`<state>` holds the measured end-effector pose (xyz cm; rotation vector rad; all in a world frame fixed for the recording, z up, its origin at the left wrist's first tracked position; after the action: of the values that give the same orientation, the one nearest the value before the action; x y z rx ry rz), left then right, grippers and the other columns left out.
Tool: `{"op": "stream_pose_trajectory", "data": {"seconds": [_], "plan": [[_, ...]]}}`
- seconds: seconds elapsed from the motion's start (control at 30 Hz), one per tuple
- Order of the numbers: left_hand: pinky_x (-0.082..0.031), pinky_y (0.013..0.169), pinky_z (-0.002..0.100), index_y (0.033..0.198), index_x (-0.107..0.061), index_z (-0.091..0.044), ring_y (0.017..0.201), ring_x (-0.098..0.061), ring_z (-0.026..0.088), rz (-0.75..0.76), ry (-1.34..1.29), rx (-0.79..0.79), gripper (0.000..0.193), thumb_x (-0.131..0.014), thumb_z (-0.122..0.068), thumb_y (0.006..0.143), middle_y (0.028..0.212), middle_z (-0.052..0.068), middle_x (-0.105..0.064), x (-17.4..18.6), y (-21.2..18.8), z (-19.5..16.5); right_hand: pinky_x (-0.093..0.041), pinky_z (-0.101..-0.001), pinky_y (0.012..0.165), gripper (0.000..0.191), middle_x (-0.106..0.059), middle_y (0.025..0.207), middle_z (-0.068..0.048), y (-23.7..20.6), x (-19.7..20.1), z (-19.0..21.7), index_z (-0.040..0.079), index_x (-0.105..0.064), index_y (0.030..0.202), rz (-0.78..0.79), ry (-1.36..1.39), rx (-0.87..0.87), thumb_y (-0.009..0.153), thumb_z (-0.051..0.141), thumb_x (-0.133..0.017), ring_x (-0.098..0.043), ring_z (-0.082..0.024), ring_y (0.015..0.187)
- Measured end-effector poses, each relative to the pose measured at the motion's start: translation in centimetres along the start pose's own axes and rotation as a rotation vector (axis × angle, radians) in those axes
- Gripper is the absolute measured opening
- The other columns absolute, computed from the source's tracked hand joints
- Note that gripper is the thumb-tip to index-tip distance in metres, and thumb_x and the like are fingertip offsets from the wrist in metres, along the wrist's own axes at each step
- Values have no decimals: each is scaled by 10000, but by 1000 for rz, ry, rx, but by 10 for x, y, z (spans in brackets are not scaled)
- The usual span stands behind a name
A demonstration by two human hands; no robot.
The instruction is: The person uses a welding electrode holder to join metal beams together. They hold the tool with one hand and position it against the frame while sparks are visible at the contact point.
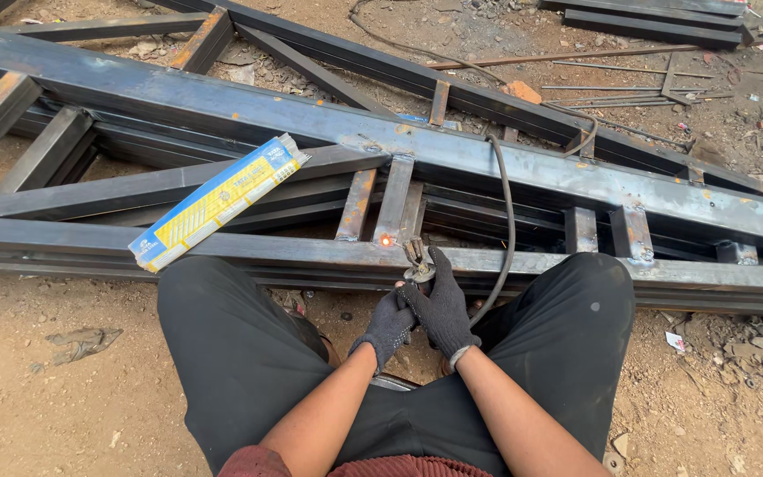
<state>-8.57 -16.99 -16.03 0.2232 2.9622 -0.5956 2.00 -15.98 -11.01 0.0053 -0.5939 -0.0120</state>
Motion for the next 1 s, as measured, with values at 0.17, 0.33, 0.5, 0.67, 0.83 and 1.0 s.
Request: {"op": "stream_pose_trajectory", "data": {"seconds": [0.17,0.33,0.5,0.67,0.83,1.0], "plan": [[-534,688,304,1163,-706,-22,797,-685,137,-4,-6,-11,349,-684,-259,908,935,67,-740,0,1,1,-551,-435,961,936,-667,1291,-251,0,0,1,94,-371,1542,6,-28,-3,795,431,-821,-703,-347,1125],[-524,663,288,1150,-722,-36,779,-673,130,-12,52,-47,348,-703,-275,896,911,68,-739,0,-1,-2,-528,-433,991,908,-657,1306,-264,-1,0,0,77,-391,1523,0,19,17,793,415,-812,-682,-361,1177],[-515,653,285,1145,-735,-48,785,-672,137,13,-61,-75,341,-701,-266,885,923,75,-742,-1,-4,-3,-513,-434,1009,900,-637,1333,-268,-1,1,-1,70,-401,1515,1,-1,29,794,413,-817,-659,-375,1207],[-536,740,300,1142,-715,-23,882,-690,163,-9,-9,-74,321,-687,-234,902,982,98,-743,1,0,-4,-538,-408,970,908,-671,1283,-238,-2,2,2,61,-429,1499,-59,14,54,769,395,-853,-682,-324,1150],[-545,827,320,1157,-701,-16,964,-709,181,-23,9,-101,319,-664,-222,916,1040,105,-759,-3,2,-5,-563,-386,934,932,-701,1242,-198,-5,2,1,68,-438,1507,-95,55,6,740,376,-871,-708,-277,1101],[-525,792,319,1165,-709,-21,904,-685,177,-69,95,-87,362,-685,-281,913,999,102,-755,-1,-2,-6,-555,-396,949,933,-687,1271,-210,-4,1,2,58,-419,1515,-77,48,5,760,378,-864,-700,-294,1128]]}}
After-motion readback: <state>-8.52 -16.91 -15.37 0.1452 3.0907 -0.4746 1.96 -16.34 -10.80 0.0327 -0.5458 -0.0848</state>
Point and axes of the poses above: each hand's wrist, its own y-axis towards the middle knuckle, its own x-axis out of the back of the hand, z = x × y, the point moved 3 cm from there along y, towards the middle knuckle
